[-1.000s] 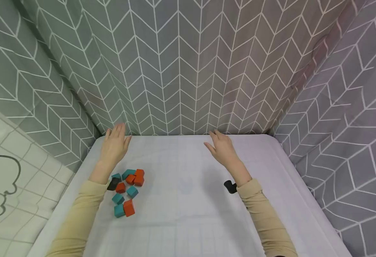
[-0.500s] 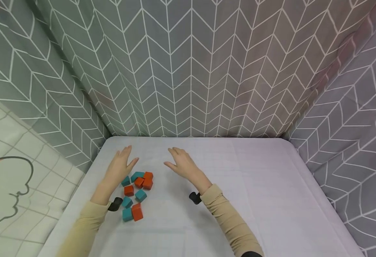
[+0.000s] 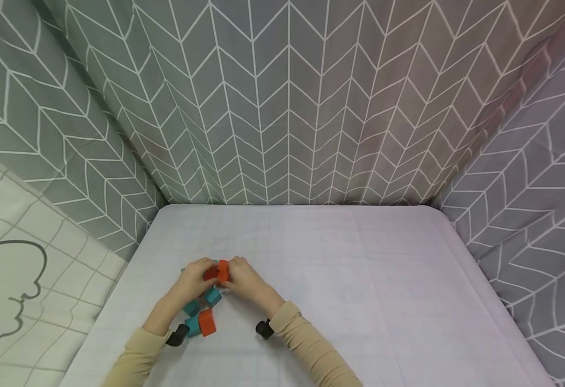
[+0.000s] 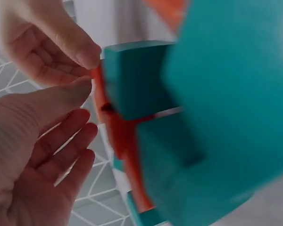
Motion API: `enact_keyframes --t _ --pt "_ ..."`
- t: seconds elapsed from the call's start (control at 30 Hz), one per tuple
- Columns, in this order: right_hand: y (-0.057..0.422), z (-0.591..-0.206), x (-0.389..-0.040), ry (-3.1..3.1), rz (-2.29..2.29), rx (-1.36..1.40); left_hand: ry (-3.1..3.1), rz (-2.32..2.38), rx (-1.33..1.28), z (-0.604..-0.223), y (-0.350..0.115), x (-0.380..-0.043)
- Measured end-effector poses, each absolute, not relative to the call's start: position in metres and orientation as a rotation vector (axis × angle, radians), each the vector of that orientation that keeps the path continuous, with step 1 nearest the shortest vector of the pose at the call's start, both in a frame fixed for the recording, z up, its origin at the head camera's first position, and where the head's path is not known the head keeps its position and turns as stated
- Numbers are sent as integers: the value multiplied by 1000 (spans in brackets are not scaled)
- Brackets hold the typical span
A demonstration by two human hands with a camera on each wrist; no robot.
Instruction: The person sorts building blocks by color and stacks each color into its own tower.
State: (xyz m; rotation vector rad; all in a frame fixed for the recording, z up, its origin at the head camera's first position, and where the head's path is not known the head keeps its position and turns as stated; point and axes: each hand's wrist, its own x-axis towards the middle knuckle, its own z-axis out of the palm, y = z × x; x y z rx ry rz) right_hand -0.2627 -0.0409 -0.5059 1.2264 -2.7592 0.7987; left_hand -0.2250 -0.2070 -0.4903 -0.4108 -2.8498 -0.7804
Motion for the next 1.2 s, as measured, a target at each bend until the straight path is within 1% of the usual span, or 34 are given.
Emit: enact_keyframes --t 0.13,0.43,0.6,0.7,1.2 --pt "-44 -517 -263 -2743 805 1224 -2863 -792 -491 -498 -203 -230" --pt "-53 -539 -255 -2688 800 1182 -2943 -678 -512 -510 -201 -235" --pt "-57 -543 -247 -2653 819 1194 -3018 -717 -461 -518 -209 -233" --pt "-57 -543 -246 -2646 843 1184 -3024 -717 -477 -517 -210 -233" --pt "-55 -541 -261 -2666 824 1097 -3015 -731 -478 -510 -204 -247"
